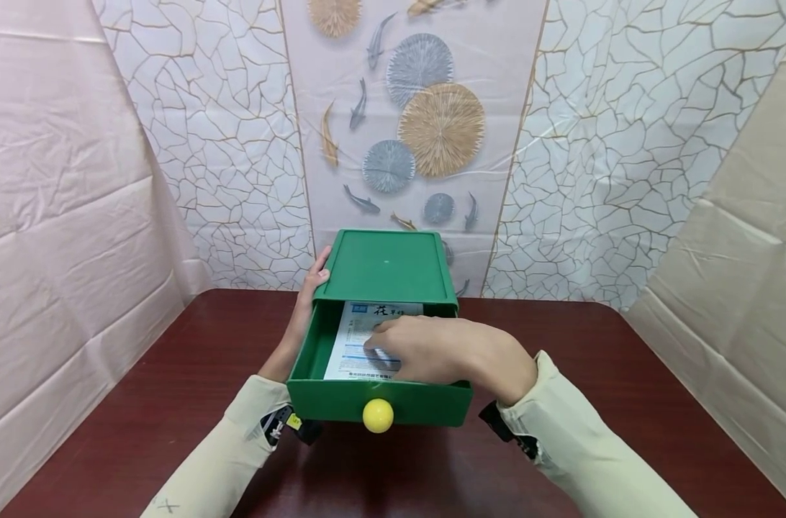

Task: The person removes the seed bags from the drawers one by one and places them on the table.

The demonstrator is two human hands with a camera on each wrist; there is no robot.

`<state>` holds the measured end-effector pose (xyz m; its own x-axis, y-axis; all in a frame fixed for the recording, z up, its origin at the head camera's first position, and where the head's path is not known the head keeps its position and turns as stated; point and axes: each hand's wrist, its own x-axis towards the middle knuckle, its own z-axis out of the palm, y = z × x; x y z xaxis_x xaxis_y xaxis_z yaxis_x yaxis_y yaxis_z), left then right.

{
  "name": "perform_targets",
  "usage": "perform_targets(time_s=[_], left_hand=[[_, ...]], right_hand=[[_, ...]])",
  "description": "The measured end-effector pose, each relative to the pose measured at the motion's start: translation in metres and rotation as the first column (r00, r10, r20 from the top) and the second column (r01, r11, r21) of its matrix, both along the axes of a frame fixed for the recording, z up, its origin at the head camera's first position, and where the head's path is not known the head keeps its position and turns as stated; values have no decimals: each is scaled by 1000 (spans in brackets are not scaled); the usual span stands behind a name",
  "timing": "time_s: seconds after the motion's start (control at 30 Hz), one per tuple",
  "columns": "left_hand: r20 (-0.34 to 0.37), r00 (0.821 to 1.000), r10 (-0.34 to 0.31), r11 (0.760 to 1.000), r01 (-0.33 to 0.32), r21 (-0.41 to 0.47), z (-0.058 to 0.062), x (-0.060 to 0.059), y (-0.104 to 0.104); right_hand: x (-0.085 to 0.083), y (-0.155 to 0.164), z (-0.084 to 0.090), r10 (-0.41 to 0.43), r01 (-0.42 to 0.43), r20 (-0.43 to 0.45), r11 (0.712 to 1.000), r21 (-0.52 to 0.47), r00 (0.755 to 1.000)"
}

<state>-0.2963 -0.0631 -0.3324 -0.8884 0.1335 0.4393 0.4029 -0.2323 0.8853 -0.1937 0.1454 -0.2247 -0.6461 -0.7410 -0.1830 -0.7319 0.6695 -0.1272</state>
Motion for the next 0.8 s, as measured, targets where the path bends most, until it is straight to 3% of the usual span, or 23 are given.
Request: perform_targets(time_s=[0.43,0.8], left_hand=[[-15,1000,21,1000,-21,-18,0,1,1],[-20,1000,7,1000,-7,-18,0,1,1]], right_hand=[[-2,6,4,38,-38,1,999,-36,999],[8,16,11,86,-99,-70,973,-208,994]])
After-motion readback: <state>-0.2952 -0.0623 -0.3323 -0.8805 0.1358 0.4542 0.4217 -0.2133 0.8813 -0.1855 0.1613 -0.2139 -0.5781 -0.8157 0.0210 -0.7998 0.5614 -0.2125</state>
